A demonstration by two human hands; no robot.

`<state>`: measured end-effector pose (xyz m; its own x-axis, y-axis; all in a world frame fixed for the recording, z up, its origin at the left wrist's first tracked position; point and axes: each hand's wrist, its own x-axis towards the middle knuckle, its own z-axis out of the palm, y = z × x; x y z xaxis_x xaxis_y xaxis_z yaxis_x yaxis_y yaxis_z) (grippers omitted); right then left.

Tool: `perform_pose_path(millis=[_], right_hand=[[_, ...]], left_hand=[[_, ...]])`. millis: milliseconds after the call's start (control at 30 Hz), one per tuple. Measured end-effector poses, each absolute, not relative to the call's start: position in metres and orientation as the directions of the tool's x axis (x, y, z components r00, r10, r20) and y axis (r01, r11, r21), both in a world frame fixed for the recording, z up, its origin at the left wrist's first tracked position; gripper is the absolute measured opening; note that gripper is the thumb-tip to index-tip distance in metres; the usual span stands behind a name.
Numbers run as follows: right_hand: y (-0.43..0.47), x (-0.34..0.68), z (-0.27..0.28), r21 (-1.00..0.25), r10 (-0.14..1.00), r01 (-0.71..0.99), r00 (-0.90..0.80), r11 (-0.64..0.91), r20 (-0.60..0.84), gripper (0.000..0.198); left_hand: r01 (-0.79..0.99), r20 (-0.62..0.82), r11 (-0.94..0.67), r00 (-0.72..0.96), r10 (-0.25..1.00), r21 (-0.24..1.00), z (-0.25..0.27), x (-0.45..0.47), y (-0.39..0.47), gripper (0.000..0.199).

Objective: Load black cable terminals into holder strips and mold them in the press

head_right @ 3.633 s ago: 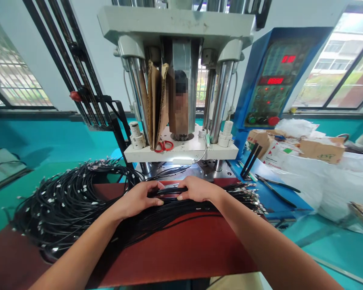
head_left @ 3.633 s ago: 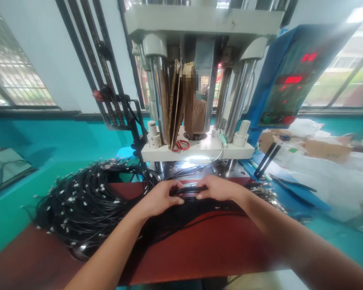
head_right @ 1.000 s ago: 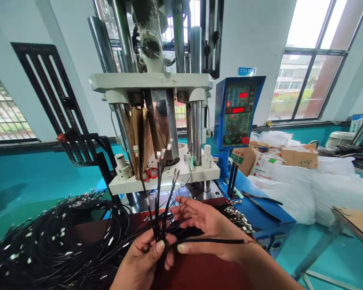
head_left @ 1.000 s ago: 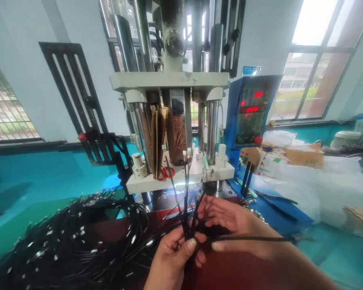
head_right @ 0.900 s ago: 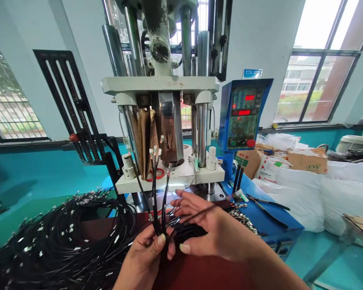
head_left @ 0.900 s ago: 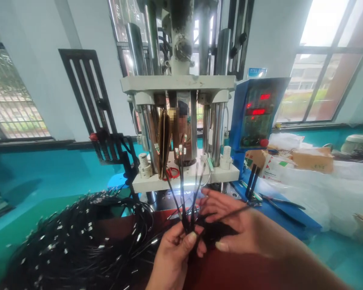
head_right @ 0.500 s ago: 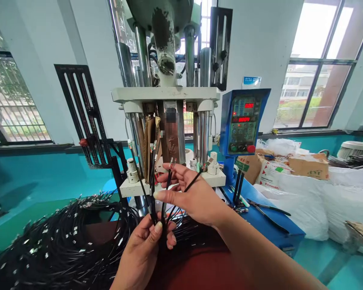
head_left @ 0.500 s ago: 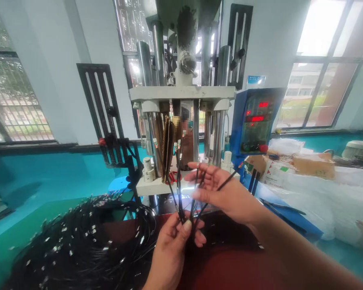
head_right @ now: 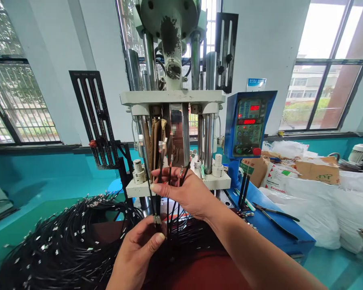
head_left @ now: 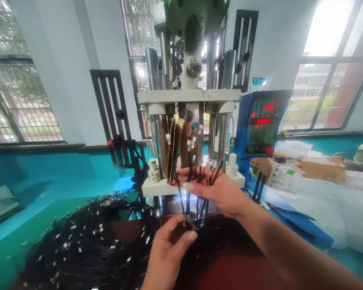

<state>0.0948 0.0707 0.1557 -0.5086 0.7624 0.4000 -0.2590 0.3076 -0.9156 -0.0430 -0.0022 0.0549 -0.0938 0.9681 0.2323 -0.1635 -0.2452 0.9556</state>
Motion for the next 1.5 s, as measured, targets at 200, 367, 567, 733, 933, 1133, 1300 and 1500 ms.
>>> perform_pose_path(millis=[200, 367, 567, 733, 933, 1133, 1300, 1500], right_hand=[[0.072, 0.090, 0.154, -0.908, 0.832, -0.178, -0.366, 0.378, 0.418, 0.021], [0.071, 0.089, 0.154, -0.920, 0.853, -0.167, -0.344, 0.355, 0.392, 0.019], [0.073, 0.090, 0.150, -0.934, 0.869, -0.173, -0.345, 0.312, 0.355, 0.018], [0.071, 0.090, 0.146, -0.930, 0.855, -0.194, -0.368, 0.313, 0.365, 0.016], [0.069, 0.090, 0.146, -0.912, 0.829, -0.178, -0.380, 0.369, 0.410, 0.010], [0.071, 0.092, 0.143, -0.920, 0.843, -0.126, -0.370, 0.370, 0.390, 0.011], [0.073, 0.096, 0.134, -0.933, 0.871, -0.131, -0.336, 0.334, 0.359, 0.014], [0.075, 0.099, 0.128, -0.939, 0.881, -0.129, -0.325, 0.319, 0.344, 0.016]], left_hand=[[-0.181, 0.241, -0.272, -0.178, 0.954, 0.945, 0.045, -0.041, 0.001, 0.035], [-0.271, 0.177, -0.258, -0.288, 0.941, 0.927, 0.040, -0.037, 0.002, 0.048], [-0.606, 0.048, -0.217, -0.283, 0.958, 0.765, 0.049, -0.024, 0.002, 0.041], [-0.705, 0.023, -0.195, -0.246, 0.969, 0.681, 0.052, -0.022, 0.004, 0.034], [-0.453, 0.119, -0.227, -0.254, 0.960, 0.862, 0.063, -0.027, 0.009, 0.031], [-0.361, 0.170, -0.269, -0.284, 0.944, 0.893, 0.078, -0.028, 0.013, 0.027], [-0.686, 0.045, -0.204, -0.242, 0.969, 0.699, 0.078, -0.031, 0.013, 0.025], [-0.783, 0.079, -0.175, -0.159, 0.984, 0.598, 0.078, -0.040, 0.013, 0.020]])
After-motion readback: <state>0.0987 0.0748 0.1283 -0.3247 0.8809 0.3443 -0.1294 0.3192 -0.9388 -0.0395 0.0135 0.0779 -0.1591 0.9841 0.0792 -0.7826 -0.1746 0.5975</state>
